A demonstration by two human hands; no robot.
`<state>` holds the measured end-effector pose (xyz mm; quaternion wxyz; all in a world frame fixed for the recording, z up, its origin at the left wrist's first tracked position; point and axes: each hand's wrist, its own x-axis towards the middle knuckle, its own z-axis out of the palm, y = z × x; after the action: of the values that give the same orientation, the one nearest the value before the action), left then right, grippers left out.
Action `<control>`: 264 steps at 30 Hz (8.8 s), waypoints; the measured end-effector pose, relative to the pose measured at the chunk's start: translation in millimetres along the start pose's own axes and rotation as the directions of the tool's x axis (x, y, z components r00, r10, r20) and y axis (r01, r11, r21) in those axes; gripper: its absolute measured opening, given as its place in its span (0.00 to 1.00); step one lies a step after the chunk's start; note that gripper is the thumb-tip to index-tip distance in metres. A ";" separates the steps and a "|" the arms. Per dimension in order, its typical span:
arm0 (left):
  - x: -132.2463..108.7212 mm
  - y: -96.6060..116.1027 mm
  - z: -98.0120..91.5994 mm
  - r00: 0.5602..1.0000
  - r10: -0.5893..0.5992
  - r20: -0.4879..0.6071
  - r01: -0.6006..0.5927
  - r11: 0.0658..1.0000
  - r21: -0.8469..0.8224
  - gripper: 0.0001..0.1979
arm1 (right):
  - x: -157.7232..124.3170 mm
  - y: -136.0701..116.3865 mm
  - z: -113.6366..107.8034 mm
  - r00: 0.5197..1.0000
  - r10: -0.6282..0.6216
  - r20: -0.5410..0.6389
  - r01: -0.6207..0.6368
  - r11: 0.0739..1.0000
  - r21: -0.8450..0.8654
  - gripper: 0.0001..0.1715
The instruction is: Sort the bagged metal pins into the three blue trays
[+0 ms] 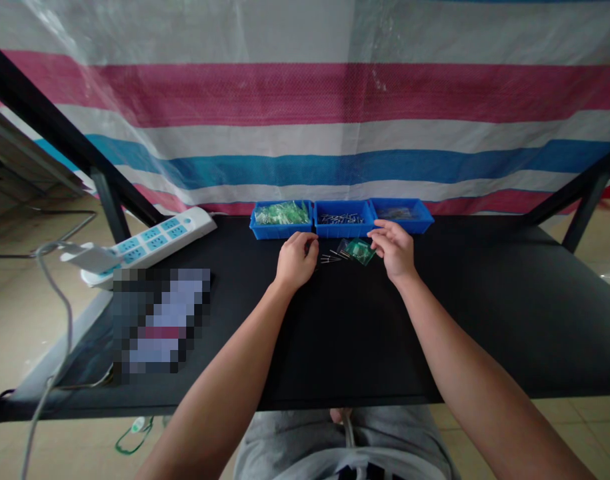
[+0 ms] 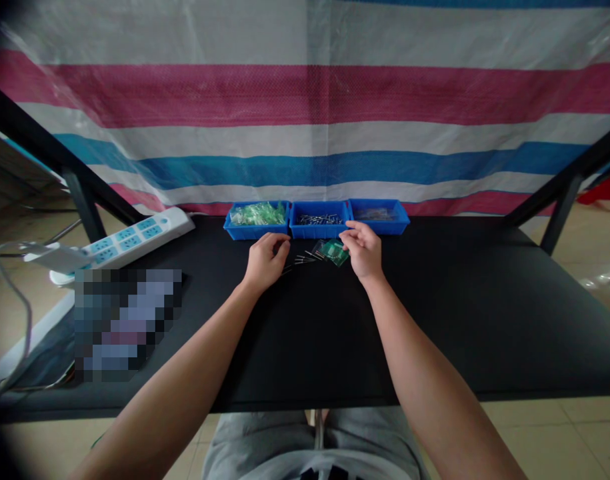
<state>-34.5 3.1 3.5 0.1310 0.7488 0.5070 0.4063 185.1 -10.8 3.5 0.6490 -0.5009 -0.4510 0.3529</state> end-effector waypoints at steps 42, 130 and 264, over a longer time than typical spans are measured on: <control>-7.2 26.3 2.7 0.903 -0.131 0.408 -0.043 0.919 0.391 0.25 | -3.4 22.3 -6.6 0.951 -0.142 0.274 0.303 0.601 -0.739 0.26; 50.1 19.3 -11.1 0.976 0.082 -0.200 -0.024 0.961 0.276 0.15 | -7.7 19.6 10.1 0.956 -0.203 0.210 0.285 0.802 -0.525 0.12; 3.6 3.0 15.8 0.965 -0.143 0.219 0.093 0.970 0.224 0.14 | -22.8 -4.0 19.1 0.906 0.061 0.420 0.373 0.358 -0.856 0.11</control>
<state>-20.3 8.3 -3.0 0.1333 0.7694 0.5724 0.2504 159.4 -26.3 3.8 0.1868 -0.6509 -0.7329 0.0649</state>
